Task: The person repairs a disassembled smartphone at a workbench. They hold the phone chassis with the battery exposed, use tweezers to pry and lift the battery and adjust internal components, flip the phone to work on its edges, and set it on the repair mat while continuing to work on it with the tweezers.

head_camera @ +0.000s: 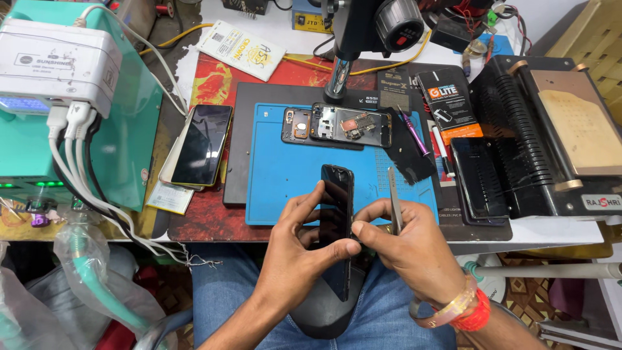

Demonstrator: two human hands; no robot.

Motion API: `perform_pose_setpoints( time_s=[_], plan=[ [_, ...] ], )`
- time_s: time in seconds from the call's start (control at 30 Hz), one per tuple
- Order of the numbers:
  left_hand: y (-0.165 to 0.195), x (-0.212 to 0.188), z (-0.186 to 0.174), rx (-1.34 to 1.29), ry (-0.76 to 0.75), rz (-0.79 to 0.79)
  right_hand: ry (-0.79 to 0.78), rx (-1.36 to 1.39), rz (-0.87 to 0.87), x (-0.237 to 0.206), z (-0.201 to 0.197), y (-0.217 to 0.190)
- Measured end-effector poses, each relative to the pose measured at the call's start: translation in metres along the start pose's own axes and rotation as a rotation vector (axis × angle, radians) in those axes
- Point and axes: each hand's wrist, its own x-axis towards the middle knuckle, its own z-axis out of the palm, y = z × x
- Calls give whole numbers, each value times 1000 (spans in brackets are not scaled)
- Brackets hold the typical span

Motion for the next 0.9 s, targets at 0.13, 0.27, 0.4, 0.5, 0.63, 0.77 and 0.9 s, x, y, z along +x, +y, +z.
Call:
perform_pose_setpoints(
  time_s=[0.13, 0.27, 0.4, 0.5, 0.63, 0.77, 0.9],
  plan=[
    [-1, 1, -1, 70, 28, -4, -33, 26, -25, 4, 4, 3],
    [1, 3, -3, 84, 21, 37, -8, 55, 21, 2, 1, 2],
    [0, 3, 0, 87, 16, 56, 8, 45, 15, 3, 0, 1],
    [1, 2, 0, 76, 24, 18, -4, 38, -12, 3, 3, 3],
    [2, 3, -1, 18, 18, -2, -1, 66, 15, 3, 5, 3],
    [2, 3, -1, 28, 10, 10, 19, 61, 22, 3, 1, 2],
    [1, 2, 0, 93, 25, 12, -7, 77, -2, 4, 5, 8]
  ],
)
